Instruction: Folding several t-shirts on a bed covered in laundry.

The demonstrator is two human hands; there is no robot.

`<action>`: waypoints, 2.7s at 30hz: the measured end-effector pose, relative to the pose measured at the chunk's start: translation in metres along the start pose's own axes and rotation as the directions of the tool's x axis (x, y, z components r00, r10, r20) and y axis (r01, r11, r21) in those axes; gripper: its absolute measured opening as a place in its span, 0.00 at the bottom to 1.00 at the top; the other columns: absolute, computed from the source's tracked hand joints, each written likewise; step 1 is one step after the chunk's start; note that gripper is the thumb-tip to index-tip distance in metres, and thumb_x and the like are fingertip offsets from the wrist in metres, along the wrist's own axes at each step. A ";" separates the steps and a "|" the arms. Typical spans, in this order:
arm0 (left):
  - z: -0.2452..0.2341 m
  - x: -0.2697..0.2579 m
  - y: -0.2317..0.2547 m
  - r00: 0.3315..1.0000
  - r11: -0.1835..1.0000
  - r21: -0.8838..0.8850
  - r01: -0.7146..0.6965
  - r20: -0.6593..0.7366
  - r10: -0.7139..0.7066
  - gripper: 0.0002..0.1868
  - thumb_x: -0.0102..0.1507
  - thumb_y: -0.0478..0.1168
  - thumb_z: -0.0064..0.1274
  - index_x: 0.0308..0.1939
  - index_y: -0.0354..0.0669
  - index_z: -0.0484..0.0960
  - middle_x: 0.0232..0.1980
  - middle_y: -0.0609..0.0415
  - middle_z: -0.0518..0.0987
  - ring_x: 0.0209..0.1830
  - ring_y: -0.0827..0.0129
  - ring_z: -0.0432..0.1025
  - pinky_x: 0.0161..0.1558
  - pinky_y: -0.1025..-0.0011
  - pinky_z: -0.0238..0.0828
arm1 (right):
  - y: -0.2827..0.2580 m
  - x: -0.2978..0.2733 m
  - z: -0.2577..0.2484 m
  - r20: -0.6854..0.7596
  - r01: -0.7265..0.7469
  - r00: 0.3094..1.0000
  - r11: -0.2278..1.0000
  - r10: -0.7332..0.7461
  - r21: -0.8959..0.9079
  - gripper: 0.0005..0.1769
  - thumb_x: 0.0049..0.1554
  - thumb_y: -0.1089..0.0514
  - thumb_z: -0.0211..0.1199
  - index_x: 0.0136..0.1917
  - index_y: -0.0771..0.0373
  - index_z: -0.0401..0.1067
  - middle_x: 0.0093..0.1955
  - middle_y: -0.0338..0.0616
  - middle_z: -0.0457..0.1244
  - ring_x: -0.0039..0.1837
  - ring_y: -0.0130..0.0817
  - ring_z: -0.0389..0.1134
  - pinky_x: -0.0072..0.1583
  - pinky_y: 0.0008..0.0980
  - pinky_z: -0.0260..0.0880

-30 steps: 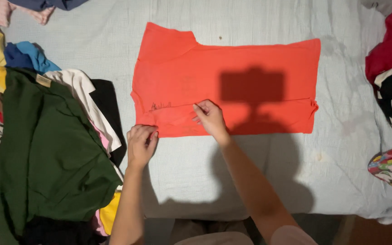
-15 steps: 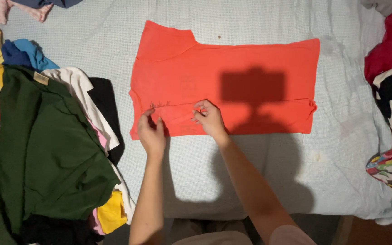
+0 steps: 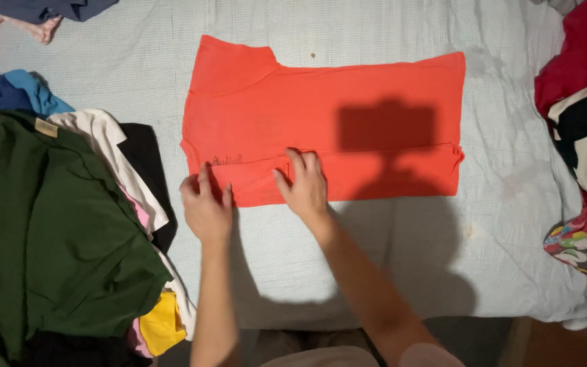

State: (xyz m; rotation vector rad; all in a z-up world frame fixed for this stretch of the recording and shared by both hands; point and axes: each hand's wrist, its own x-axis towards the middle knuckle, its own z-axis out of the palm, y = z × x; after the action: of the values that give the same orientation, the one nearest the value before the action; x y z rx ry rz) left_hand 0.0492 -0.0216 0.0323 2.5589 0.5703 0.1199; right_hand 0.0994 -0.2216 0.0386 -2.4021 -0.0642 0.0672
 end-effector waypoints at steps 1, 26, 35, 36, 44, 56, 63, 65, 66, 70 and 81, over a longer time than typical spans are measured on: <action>0.004 -0.005 0.010 1.000 1.000 0.001 -0.004 0.002 0.004 0.33 0.59 0.41 0.66 0.69 0.43 0.76 0.65 0.44 0.73 0.60 0.49 0.71 0.58 0.58 0.69 | 0.006 -0.008 0.005 -0.003 -0.003 1.000 1.000 0.003 0.001 0.28 0.58 0.50 0.69 0.67 0.62 0.68 0.58 0.54 0.60 0.64 0.52 0.62 0.59 0.52 0.70; 0.049 0.061 -0.007 1.000 0.992 0.125 0.009 -0.017 -0.007 0.32 0.71 0.54 0.48 0.75 0.40 0.68 0.81 0.36 0.55 0.83 0.39 0.42 0.76 0.34 0.24 | 0.317 -0.001 -0.179 -0.495 -0.261 0.868 0.813 -0.039 -0.520 0.12 0.70 0.53 0.60 0.60 0.63 0.73 0.64 0.53 0.62 0.68 0.58 0.58 0.68 0.60 0.57; 0.100 0.232 0.030 0.997 0.998 -0.035 -0.052 0.052 0.054 0.30 0.68 0.47 0.57 0.69 0.34 0.71 0.76 0.38 0.64 0.76 0.45 0.57 0.73 0.52 0.56 | 0.311 0.157 -0.182 -0.411 -0.028 0.902 0.934 -0.129 -0.356 0.16 0.66 0.60 0.64 0.65 0.64 0.69 0.62 0.56 0.61 0.62 0.55 0.64 0.63 0.48 0.68; 0.095 0.238 0.036 0.993 0.998 0.060 -0.033 0.116 0.026 0.29 0.67 0.47 0.57 0.68 0.36 0.71 0.75 0.40 0.65 0.74 0.45 0.59 0.71 0.51 0.59 | 0.307 0.168 -0.182 -0.331 0.035 0.929 0.929 -0.166 -0.367 0.24 0.65 0.61 0.63 0.73 0.64 0.68 0.68 0.58 0.61 0.66 0.56 0.65 0.63 0.46 0.68; 0.097 0.279 0.002 0.986 0.999 -0.029 -0.028 0.161 0.032 0.16 0.61 0.41 0.65 0.49 0.36 0.83 0.48 0.41 0.82 0.47 0.49 0.76 0.51 0.54 0.73 | 0.315 0.184 -0.181 -0.216 -0.074 0.976 0.901 -0.022 -0.427 0.30 0.59 0.59 0.68 0.74 0.63 0.68 0.62 0.59 0.62 0.59 0.58 0.66 0.59 0.50 0.68; -0.036 0.160 -0.016 0.913 0.816 -0.532 -0.227 0.176 0.369 0.05 0.64 0.31 0.65 0.41 0.35 0.85 0.40 0.52 0.80 0.40 0.69 0.72 0.45 0.70 0.70 | 0.306 0.073 -0.246 -0.181 -0.008 0.982 0.974 0.050 0.225 0.10 0.62 0.67 0.65 0.58 0.69 0.73 0.52 0.44 0.68 0.54 0.27 0.66 0.59 0.29 0.68; -0.039 0.083 -0.061 0.810 0.821 -0.399 -0.409 0.256 0.528 0.06 0.56 0.31 0.65 0.34 0.33 0.84 0.46 0.49 0.82 0.54 0.56 0.78 0.54 0.64 0.75 | 0.272 -0.009 -0.259 -0.042 0.020 0.999 0.999 -0.021 -0.046 0.11 0.55 0.70 0.69 0.52 0.65 0.79 0.55 0.48 0.69 0.64 0.42 0.70 0.67 0.37 0.69; -0.038 0.078 -0.062 0.797 0.836 -0.359 -0.416 0.298 0.525 0.05 0.56 0.30 0.64 0.34 0.33 0.85 0.47 0.48 0.83 0.54 0.55 0.77 0.53 0.64 0.75 | 0.283 -0.020 -0.246 -0.027 -0.014 1.000 0.997 0.012 -0.074 0.12 0.54 0.71 0.67 0.52 0.64 0.79 0.57 0.47 0.70 0.65 0.40 0.70 0.67 0.37 0.70; -0.037 0.076 -0.062 0.783 0.847 -0.315 -0.427 0.340 0.521 0.04 0.55 0.29 0.63 0.34 0.32 0.86 0.47 0.48 0.83 0.53 0.55 0.76 0.52 0.63 0.75 | 0.289 -0.025 -0.240 -0.015 -0.047 0.999 0.994 0.046 -0.101 0.13 0.52 0.72 0.65 0.51 0.64 0.79 0.59 0.46 0.70 0.66 0.38 0.70 0.68 0.36 0.71; -0.039 0.071 -0.062 0.813 0.862 -0.305 -0.405 0.312 0.493 0.06 0.57 0.28 0.61 0.37 0.30 0.84 0.48 0.47 0.83 0.54 0.53 0.76 0.53 0.63 0.74 | 0.274 -0.028 -0.228 -0.106 -0.132 0.987 0.983 0.119 -0.127 0.11 0.54 0.71 0.67 0.50 0.64 0.79 0.60 0.46 0.70 0.68 0.38 0.70 0.65 0.36 0.71; -0.049 0.057 -0.063 0.693 0.784 -0.230 -0.576 0.371 0.618 0.08 0.49 0.36 0.66 0.29 0.37 0.87 0.42 0.52 0.83 0.53 0.54 0.74 0.59 0.58 0.67 | 0.278 -0.036 -0.233 -0.078 -0.233 0.970 0.972 0.229 -0.043 0.14 0.53 0.71 0.64 0.53 0.64 0.78 0.64 0.43 0.70 0.59 0.37 0.71 0.56 0.33 0.70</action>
State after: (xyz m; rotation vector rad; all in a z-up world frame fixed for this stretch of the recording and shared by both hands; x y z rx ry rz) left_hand 0.0680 0.0736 0.0420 2.4589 -0.4527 -0.1918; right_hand 0.0864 -0.5859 0.0249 -2.4511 0.2516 0.0869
